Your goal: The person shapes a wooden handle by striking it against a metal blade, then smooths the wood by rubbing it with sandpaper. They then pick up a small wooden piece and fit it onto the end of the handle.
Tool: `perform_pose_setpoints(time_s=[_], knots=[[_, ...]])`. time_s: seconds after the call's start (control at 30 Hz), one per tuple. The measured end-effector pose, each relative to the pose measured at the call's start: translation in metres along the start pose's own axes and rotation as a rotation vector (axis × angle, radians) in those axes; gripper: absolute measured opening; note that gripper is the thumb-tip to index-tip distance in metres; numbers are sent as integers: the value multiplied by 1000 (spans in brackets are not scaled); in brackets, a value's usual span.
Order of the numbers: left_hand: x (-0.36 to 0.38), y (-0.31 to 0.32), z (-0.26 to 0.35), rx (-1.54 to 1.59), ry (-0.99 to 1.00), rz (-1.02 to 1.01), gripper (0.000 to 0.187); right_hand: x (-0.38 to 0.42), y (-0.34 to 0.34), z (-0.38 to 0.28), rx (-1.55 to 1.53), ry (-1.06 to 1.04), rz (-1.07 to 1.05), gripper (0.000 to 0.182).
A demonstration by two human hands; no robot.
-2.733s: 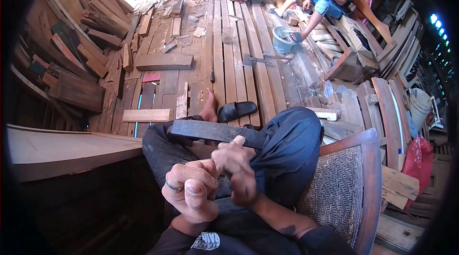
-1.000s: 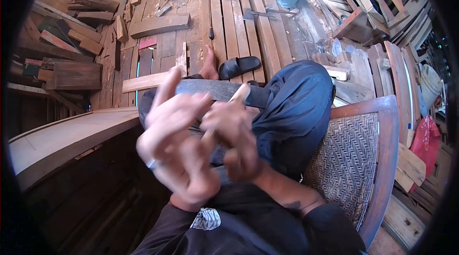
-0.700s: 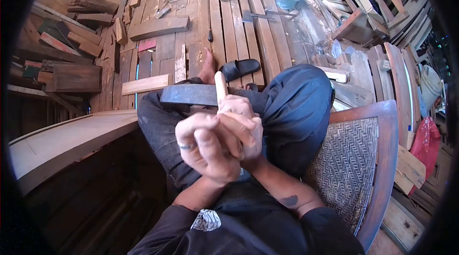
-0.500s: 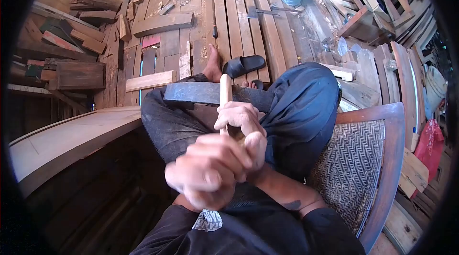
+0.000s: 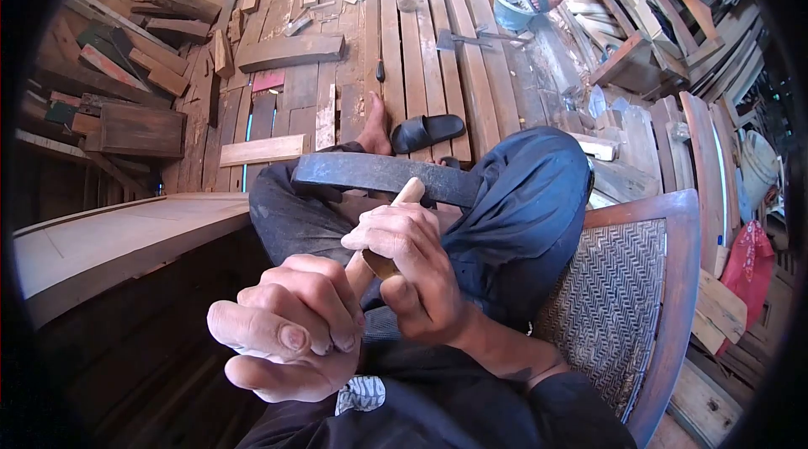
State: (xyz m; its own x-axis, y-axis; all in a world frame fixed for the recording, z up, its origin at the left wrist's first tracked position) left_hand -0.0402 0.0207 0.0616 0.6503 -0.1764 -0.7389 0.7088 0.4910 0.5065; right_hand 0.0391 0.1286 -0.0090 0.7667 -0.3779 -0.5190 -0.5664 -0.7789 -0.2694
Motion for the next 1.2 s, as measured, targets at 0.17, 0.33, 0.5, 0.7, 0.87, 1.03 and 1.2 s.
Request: perform_pose_setpoints(time_s=[0.17,0.33,0.5,0.7,0.87,1.03,1.2], knots=[[-10,0,0,-181,133,-40,49,-8,2,10,-15,2,21,48],[-14,-12,-11,-158,-11,36,61,-4,-2,71,58,233,52,39],[-8,0,-13,-163,-32,49,65,-16,-1,19,-79,50,-7,43],[-14,-14,-16,-151,-126,67,55,-20,-2,60,9,162,63,42],[-10,-11,-17,-151,-130,113,68,-30,0,-3,-104,-14,-1,49],[-9,-6,-11,-256,-108,42,79,-14,-7,83,-122,272,-92,61],[-13,9,-21,-53,-83,-125,84,-25,1,12,-153,17,-182,67]])
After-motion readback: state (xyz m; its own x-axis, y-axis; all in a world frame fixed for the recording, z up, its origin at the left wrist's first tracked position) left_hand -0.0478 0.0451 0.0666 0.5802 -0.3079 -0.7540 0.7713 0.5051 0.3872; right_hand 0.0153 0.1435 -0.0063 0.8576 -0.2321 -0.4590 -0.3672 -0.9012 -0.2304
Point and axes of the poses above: each hand's wrist, its own x-axis away from the middle knuckle, its own y-axis out of the palm, z = x × y, the point moved 8 cm from there along -x, towards the middle knuckle, and after that the axes turned 4 degrees about y, right-handed, at the moved point
